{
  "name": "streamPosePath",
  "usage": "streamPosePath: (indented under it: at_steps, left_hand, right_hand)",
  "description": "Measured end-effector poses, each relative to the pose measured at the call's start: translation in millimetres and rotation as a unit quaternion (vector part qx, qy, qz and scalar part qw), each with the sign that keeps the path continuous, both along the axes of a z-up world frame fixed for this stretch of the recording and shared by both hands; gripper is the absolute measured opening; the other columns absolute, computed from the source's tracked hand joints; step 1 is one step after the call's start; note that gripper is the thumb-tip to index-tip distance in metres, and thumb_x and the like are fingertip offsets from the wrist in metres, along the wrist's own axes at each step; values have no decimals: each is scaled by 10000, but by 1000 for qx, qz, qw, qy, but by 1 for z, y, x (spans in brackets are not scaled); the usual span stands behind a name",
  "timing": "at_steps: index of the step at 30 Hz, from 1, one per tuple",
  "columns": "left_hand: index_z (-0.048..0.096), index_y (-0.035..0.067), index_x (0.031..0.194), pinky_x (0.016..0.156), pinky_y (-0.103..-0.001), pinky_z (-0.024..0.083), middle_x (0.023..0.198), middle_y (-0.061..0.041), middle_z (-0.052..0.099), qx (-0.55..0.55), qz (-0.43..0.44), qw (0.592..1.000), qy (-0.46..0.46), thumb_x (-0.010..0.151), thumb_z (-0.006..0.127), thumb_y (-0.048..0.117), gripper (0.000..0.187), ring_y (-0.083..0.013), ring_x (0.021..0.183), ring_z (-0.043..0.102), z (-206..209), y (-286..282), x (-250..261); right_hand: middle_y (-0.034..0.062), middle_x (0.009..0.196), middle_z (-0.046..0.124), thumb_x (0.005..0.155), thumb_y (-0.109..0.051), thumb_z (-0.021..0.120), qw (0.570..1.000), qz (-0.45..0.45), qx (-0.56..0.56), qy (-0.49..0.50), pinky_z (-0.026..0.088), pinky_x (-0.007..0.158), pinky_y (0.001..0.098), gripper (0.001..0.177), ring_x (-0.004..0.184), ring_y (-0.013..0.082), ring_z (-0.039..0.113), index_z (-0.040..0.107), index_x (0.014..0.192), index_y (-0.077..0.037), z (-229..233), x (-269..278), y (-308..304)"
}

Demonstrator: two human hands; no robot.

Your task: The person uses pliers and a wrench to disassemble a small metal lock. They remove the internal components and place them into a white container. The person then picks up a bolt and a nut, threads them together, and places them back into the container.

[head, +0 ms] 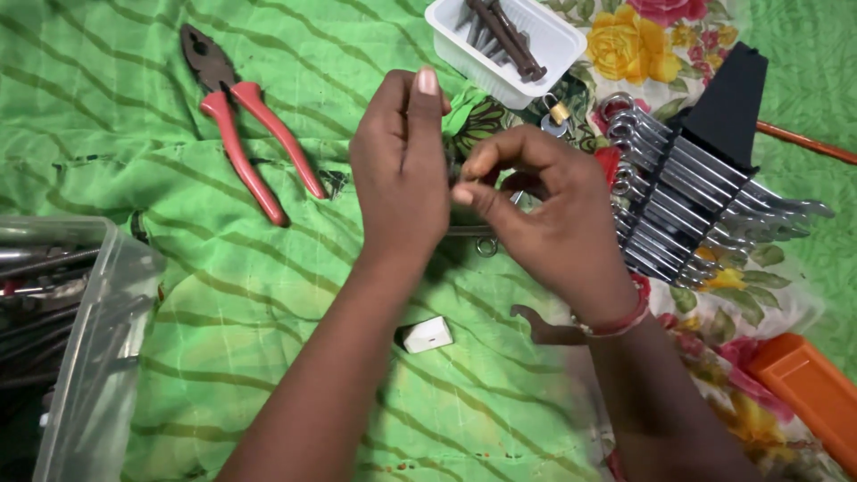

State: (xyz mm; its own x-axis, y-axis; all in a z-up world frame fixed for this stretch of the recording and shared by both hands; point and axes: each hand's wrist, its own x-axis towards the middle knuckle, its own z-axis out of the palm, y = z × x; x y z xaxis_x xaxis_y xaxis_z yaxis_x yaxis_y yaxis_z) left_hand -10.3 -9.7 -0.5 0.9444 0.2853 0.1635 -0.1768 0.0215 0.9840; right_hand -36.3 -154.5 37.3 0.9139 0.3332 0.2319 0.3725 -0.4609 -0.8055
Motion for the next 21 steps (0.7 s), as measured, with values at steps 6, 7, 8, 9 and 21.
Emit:
streamPosePath:
  at_steps: [6, 7, 8, 9, 21]
  left_hand:
    - [645, 18, 980, 506, -287, 288, 612, 26, 486, 50, -108, 993, 11, 1039, 660, 258, 248, -43, 569, 386, 10, 16, 6]
    - [650, 23, 977, 480, -277, 311, 603, 29, 523, 40, -144, 988, 30, 1016, 676, 259, 240, -31, 544, 426, 13, 18, 7]
    - [654, 29, 973, 454, -267, 333, 593, 33, 560, 31, -179, 982, 48, 993, 691, 260, 234, -19, 519, 466, 17, 19, 7]
    - [659, 35, 970, 428, -258, 356, 584, 36, 597, 22, -213, 975, 64, 970, 706, 260, 230, -7, 494, 507, 20, 21, 7]
    - [829, 156, 916, 590, -464, 542, 712, -162, 702, 426, -235, 873, 45, 855, 745, 349, 219, -371, 616, 674, 24, 38, 16]
  right_hand:
    - [23, 982, 757, 1004, -181, 682, 984, 7, 42, 171, 563, 727, 230, 195, 874, 61, 692, 698, 1124, -29, -7, 5, -4]
    - [37, 937, 771, 1032, -180, 659, 981, 7, 41, 190, 564, 720, 236, 184, 832, 73, 689, 727, 1083, -17, -9, 6, -4]
    - [50, 893, 786, 1060, -178, 637, 977, 7, 38, 208, 566, 712, 243, 211, 790, 84, 686, 757, 1042, -6, -10, 7, -5]
    - [48, 902, 784, 1049, -171, 639, 971, 21, 69, 228, 580, 729, 245, 208, 808, 84, 700, 748, 1039, 5, -11, 7, -6]
    - [17, 868, 781, 1009, -134, 612, 945, 100, 30, 310, 452, 579, 223, 166, 643, 26, 527, 736, 1034, -26, -5, 1, 8]
